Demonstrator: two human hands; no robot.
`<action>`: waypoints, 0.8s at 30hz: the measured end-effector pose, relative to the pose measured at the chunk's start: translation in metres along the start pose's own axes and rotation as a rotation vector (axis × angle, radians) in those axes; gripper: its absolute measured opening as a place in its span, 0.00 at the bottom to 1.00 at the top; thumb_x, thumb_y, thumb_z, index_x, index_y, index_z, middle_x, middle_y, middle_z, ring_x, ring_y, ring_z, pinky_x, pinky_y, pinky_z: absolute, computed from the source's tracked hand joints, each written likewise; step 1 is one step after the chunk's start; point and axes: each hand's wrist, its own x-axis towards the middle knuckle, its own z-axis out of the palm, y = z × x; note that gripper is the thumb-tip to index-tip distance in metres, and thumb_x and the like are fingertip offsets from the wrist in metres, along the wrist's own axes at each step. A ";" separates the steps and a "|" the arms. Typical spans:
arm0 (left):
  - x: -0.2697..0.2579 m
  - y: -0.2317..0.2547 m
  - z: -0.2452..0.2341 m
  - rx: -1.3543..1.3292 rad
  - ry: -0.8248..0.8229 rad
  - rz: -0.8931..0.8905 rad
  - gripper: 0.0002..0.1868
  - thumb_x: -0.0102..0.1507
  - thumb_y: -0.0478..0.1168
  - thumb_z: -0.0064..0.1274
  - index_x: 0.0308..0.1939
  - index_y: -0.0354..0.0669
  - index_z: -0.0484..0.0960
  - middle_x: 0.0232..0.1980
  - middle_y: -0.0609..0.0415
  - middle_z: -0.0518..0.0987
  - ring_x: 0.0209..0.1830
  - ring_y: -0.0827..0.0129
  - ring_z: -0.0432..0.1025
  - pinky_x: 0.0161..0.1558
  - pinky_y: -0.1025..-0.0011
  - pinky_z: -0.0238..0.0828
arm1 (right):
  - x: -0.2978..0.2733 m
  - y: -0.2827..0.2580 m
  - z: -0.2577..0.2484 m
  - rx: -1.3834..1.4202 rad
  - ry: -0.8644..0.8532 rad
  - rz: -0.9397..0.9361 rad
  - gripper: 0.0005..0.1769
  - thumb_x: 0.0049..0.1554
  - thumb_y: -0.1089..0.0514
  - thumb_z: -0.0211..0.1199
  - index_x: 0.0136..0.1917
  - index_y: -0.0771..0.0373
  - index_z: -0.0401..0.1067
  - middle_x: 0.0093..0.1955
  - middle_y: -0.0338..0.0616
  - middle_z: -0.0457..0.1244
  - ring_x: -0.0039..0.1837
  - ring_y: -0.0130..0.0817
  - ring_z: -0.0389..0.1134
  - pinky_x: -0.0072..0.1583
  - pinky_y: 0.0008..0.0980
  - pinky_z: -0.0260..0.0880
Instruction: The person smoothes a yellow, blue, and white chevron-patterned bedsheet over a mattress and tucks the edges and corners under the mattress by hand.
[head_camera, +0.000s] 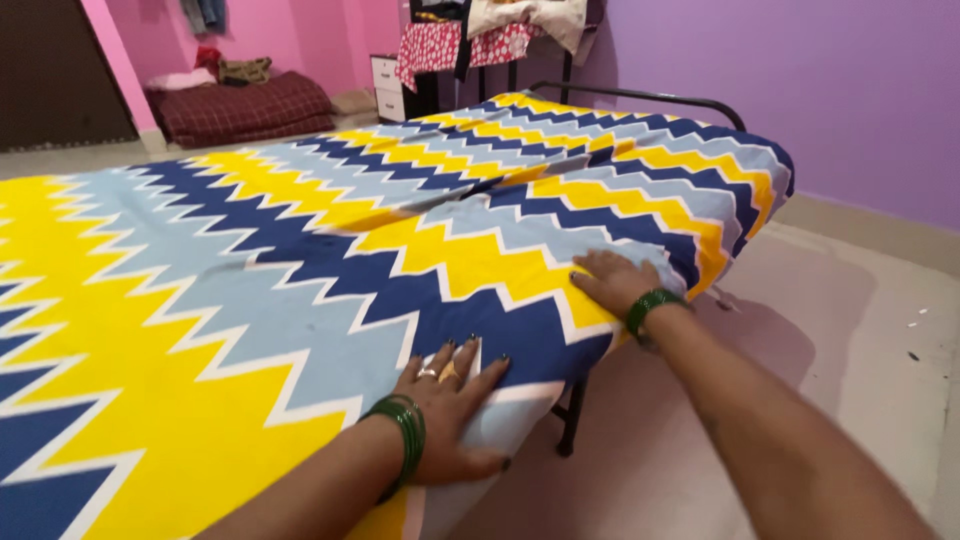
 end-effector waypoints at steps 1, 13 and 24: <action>-0.006 0.002 0.000 -0.007 -0.005 -0.003 0.59 0.55 0.71 0.51 0.82 0.63 0.39 0.85 0.42 0.34 0.85 0.47 0.31 0.78 0.47 0.31 | -0.009 -0.009 -0.014 -0.002 -0.008 -0.004 0.33 0.63 0.33 0.43 0.79 0.36 0.53 0.85 0.30 0.43 0.85 0.31 0.40 0.78 0.65 0.37; -0.110 0.010 0.058 0.150 -0.292 -0.465 0.61 0.62 0.63 0.57 0.84 0.56 0.29 0.86 0.36 0.34 0.84 0.35 0.36 0.74 0.34 0.37 | -0.169 -0.141 -0.077 -0.121 0.025 -1.099 0.62 0.34 0.52 0.78 0.79 0.43 0.54 0.83 0.38 0.49 0.83 0.46 0.47 0.73 0.68 0.40; -0.115 -0.020 0.057 0.117 0.188 -0.318 0.50 0.57 0.43 0.53 0.82 0.57 0.47 0.79 0.46 0.61 0.66 0.47 0.69 0.61 0.54 0.69 | -0.151 -0.141 -0.047 0.129 0.498 -1.076 0.35 0.49 0.62 0.66 0.70 0.46 0.68 0.69 0.37 0.65 0.69 0.41 0.66 0.68 0.49 0.63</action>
